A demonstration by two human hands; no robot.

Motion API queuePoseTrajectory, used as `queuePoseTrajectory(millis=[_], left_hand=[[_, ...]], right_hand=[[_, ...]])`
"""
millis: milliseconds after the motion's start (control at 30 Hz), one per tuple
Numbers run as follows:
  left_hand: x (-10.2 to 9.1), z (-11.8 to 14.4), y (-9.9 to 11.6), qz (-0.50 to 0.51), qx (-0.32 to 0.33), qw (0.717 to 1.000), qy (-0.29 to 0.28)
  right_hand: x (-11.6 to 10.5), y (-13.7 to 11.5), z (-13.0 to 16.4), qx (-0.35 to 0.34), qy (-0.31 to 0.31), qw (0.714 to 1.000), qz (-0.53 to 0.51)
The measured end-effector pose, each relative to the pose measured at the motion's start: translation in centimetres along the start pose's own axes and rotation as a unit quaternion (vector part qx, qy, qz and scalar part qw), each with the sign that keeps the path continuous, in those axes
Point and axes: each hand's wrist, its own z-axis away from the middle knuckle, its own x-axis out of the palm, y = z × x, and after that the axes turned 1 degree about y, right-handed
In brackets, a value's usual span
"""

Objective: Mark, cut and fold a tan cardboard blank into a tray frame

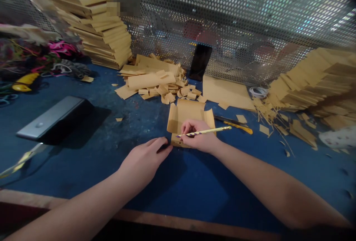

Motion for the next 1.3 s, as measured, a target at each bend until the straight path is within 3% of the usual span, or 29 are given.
queuePoseTrajectory(millis=[433, 1300], left_hand=[[-0.1, -0.3, 0.1, -0.023, 0.002, 1.000, 0.007], [-0.1, -0.2, 0.4, -0.029, -0.003, 1.000, -0.004]], right_hand=[[0.0, -0.7, 0.2, -0.008, -0.016, 0.999, 0.046], [0.6, -0.6, 0.4, 0.019, -0.020, 0.999, 0.035]])
